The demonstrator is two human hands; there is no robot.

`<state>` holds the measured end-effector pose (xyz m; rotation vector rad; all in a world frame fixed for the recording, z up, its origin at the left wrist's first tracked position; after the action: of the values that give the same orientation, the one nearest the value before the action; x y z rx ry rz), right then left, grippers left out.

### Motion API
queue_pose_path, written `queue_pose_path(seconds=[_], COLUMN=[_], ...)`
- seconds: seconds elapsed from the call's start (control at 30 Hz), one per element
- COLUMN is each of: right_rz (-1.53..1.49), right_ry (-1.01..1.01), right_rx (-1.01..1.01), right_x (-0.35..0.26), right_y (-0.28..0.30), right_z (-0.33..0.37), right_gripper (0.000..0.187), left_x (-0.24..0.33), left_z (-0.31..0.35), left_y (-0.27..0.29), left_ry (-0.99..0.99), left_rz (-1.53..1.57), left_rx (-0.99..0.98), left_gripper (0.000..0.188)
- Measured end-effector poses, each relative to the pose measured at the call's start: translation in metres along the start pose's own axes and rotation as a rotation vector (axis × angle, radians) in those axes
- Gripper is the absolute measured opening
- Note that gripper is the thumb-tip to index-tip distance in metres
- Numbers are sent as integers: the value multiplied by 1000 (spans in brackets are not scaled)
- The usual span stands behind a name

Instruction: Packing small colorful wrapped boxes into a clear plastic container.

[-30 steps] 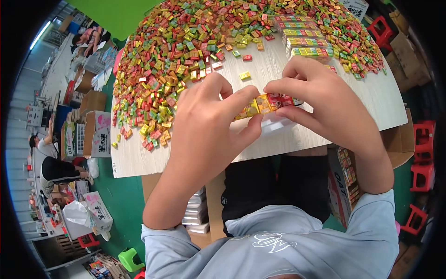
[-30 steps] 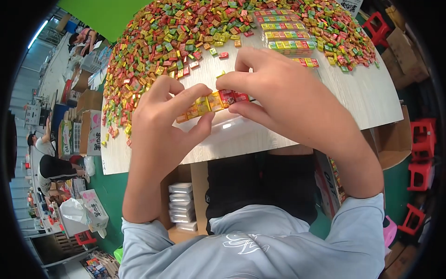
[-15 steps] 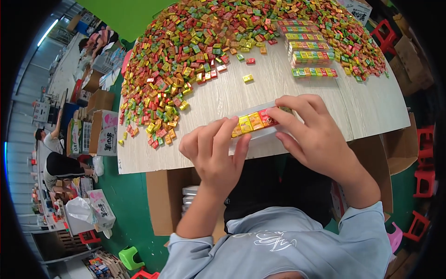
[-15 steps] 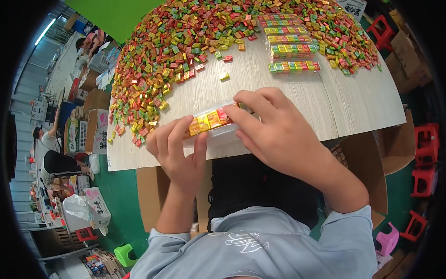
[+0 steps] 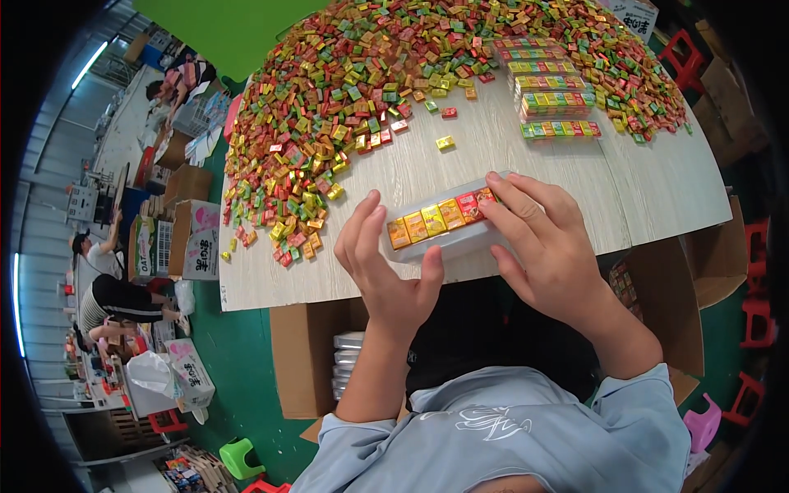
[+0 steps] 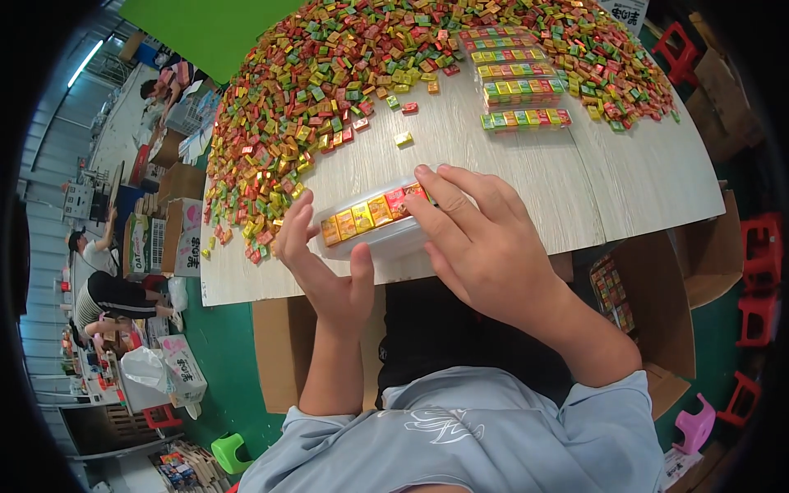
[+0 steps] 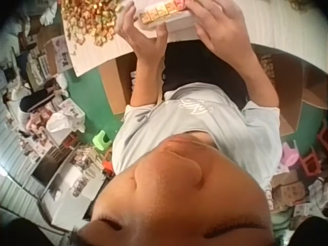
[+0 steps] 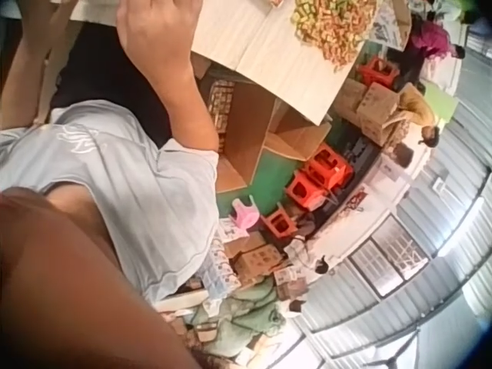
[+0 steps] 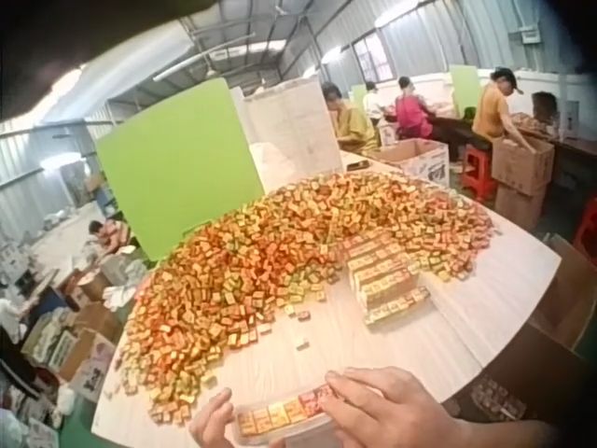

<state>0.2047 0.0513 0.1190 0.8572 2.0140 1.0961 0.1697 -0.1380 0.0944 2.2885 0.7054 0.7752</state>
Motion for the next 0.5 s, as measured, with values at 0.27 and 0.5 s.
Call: queue_pose_path(seconds=[0.27, 0.5], right_rz=[-300, -496], right_ry=[-65, -96], right_rx=[-23, -108], right_x=[26, 36], right_y=[6, 0], right_z=[-20, -32], right_gripper=[57, 51], left_x=[-8, -14], left_z=[-3, -10], left_y=[-8, 2], left_ry=[145, 130], left_rz=[464, 290], left_rx=[-93, -166], left_gripper=[63, 71])
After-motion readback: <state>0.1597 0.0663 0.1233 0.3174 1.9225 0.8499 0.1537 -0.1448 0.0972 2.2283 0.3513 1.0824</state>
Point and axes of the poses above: each hand's wrist, its own z-axis away from the middle knuckle, its own y-axis out of the back of the hand, x = y × z, the point moved 7 cm from there along -z, towards the middle knuckle, and after that the axes turned 14 degrees about -x, right-handed, at the moved point
